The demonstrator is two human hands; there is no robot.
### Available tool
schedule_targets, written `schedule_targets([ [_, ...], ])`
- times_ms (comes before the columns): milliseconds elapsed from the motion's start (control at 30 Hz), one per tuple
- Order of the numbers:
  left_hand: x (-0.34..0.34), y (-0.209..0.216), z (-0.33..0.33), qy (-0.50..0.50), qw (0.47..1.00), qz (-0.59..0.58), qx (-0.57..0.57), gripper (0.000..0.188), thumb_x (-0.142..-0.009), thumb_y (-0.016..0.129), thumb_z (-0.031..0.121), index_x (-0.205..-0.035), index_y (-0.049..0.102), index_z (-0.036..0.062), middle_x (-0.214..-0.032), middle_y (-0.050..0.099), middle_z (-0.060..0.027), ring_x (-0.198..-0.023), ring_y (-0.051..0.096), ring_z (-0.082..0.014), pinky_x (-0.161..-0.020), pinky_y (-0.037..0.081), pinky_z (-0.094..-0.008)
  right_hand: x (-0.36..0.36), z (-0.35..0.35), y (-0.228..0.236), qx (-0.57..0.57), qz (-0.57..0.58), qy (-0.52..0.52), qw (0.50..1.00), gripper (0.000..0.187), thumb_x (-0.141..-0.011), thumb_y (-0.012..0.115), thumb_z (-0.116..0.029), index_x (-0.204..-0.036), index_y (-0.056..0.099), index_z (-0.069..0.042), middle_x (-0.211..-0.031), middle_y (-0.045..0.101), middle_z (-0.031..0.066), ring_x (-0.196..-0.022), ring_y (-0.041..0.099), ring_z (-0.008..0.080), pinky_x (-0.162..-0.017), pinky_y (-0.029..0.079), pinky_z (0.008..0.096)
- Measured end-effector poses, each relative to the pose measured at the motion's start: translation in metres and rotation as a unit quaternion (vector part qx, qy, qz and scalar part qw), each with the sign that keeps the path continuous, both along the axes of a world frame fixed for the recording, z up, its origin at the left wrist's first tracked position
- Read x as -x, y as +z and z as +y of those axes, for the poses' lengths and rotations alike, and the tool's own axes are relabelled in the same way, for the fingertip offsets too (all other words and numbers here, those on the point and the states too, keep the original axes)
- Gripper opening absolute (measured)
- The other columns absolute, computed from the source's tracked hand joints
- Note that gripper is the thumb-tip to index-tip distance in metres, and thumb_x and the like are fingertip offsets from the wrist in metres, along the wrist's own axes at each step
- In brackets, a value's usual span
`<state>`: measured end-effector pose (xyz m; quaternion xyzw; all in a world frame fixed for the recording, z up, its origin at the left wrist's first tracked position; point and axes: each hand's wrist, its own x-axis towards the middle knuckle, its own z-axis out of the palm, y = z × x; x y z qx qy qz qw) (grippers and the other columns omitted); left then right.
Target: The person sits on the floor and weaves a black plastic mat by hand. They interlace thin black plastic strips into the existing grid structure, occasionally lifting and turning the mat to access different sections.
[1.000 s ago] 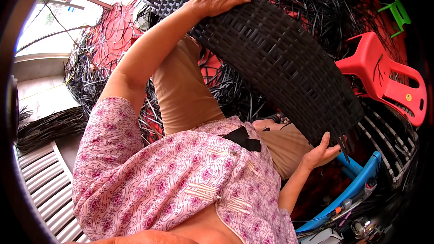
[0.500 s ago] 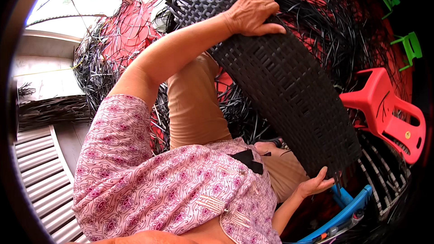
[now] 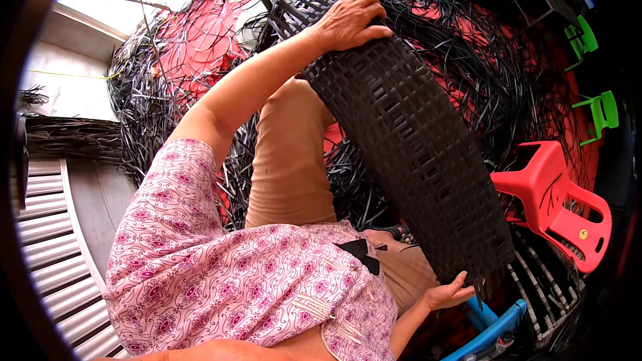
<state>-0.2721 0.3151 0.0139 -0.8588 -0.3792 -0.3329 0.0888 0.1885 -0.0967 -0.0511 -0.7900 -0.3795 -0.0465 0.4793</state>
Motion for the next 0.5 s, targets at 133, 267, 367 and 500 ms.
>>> schedule_targets([
  [133, 0.003, -0.002, 0.006, 0.006, 1.000, 0.006, -0.030, 0.053, -0.093, 0.056, 0.059, -0.090, 0.063, 0.0068, -0.095, 0.057, -0.0109, -0.097, 0.056, -0.0294, -0.090, 0.041, -0.0404, -0.016, -0.006, -0.013, 0.009, -0.009, -0.008, 1.000, 0.038, -0.097, 0.061, -0.028, -0.108, 0.064, 0.009, -0.102, 0.058, 0.0251, -0.100, 0.054, 0.0374, -0.091, 0.041, 0.0446],
  [267, 0.004, -0.002, 0.006, -0.008, 0.999, -0.008, -0.038, 0.052, -0.093, 0.057, 0.059, -0.088, 0.062, 0.0075, -0.092, 0.057, -0.0097, -0.094, 0.056, -0.0289, -0.088, 0.041, -0.0398, -0.018, -0.005, -0.017, -0.002, -0.024, -0.002, 1.000, 0.037, -0.097, 0.060, -0.027, -0.103, 0.063, 0.009, -0.098, 0.057, 0.0251, -0.097, 0.054, 0.0373, -0.090, 0.042, 0.0451],
  [367, 0.005, -0.006, 0.014, -0.012, 0.999, 0.001, -0.031, 0.052, -0.093, 0.057, 0.059, -0.085, 0.062, 0.0079, -0.090, 0.057, -0.0085, -0.092, 0.056, -0.0277, -0.087, 0.041, -0.0394, -0.011, -0.004, -0.014, 0.011, -0.002, -0.023, 1.000, 0.038, -0.099, 0.057, -0.028, -0.100, 0.062, 0.010, -0.097, 0.057, 0.0260, -0.096, 0.055, 0.0374, -0.089, 0.043, 0.0446],
  [500, 0.001, -0.003, 0.026, -0.013, 0.999, 0.008, -0.049, 0.052, -0.095, 0.055, 0.057, -0.076, 0.059, 0.0087, -0.081, 0.057, -0.0076, -0.085, 0.058, -0.0275, -0.082, 0.042, -0.0393, -0.018, -0.010, -0.017, 0.066, 0.024, -0.064, 0.996, 0.043, -0.102, 0.053, -0.031, -0.096, 0.061, 0.010, -0.098, 0.058, 0.0278, -0.092, 0.056, 0.0367, -0.086, 0.044, 0.0436],
])
